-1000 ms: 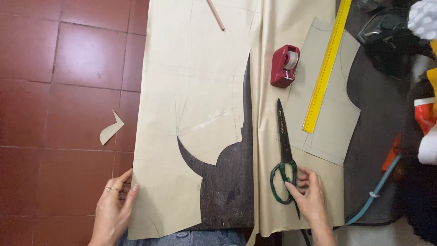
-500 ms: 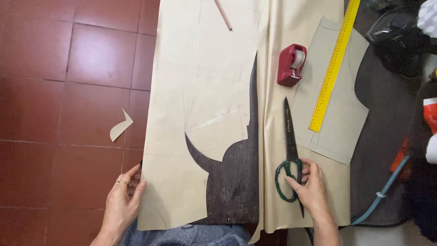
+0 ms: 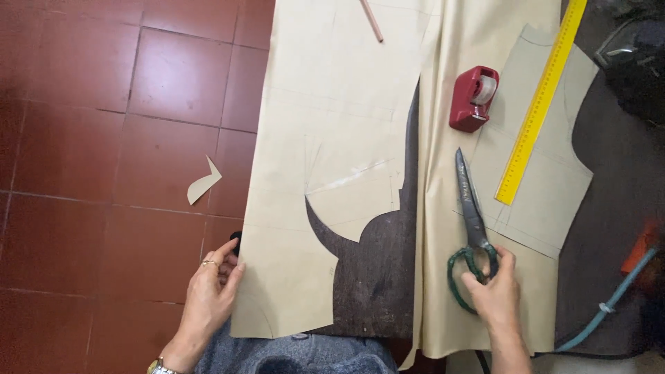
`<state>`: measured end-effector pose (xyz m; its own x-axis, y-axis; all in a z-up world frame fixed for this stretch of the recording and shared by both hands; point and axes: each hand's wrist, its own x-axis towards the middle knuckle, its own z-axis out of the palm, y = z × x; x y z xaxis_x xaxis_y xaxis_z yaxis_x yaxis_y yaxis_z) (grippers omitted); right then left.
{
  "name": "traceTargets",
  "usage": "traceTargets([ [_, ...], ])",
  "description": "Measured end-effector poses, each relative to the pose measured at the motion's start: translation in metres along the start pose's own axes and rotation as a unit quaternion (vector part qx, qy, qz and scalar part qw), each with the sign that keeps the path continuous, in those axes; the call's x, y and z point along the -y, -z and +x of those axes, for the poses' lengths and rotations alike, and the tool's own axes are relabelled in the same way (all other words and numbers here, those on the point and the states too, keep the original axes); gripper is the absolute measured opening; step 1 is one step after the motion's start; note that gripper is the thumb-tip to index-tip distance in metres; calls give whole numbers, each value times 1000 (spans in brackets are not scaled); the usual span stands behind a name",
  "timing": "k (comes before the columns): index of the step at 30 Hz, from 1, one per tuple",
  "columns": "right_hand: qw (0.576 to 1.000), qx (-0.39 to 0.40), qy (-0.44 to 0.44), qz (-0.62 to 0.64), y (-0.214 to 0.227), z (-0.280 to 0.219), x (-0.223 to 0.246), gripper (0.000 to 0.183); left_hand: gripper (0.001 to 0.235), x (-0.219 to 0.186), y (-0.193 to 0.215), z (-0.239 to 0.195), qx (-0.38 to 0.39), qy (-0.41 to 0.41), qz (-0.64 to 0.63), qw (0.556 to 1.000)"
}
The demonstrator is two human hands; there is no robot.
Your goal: The person cuts a large sheet of beige paper along drawn lines using shears. They then fold a section of the paper and secure it with pieces of clear tape from a dispenser.
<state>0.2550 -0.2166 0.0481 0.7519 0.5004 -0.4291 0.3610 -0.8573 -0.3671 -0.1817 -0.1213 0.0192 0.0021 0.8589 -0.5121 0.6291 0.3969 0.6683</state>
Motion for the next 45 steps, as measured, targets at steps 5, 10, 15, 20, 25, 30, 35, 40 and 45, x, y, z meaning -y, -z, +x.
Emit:
traceTargets([
  [5,972,34,-30,229,4,-18,21,57,50,1,5,-1,20,-5,6,1000],
  [10,912,136,-31,386,-2,-25,11,47,49,3,8,0,25,-4,-5,1000],
  [15,786,212,103,572,-12,-47,27,18,51,0,12,1,48,9,-16,999],
  [20,823,213,123,512,-25,-65,30,13,55,-5,19,8,89,0,5,996],
  [25,854,180,63,483,-45,-97,41,13,57,-6,33,17,120,-6,5,993],
  [30,885,128,-12,447,-59,-143,66,11,53,-6,63,33,146,-83,43,985],
  [35,890,84,-106,435,-67,-188,97,16,51,-9,96,58,152,-147,114,971],
  [40,885,50,-110,449,-96,-212,85,24,51,-13,123,91,138,-306,166,927],
  [45,880,77,-130,451,-106,-224,79,11,51,-40,128,122,123,-460,201,856],
])
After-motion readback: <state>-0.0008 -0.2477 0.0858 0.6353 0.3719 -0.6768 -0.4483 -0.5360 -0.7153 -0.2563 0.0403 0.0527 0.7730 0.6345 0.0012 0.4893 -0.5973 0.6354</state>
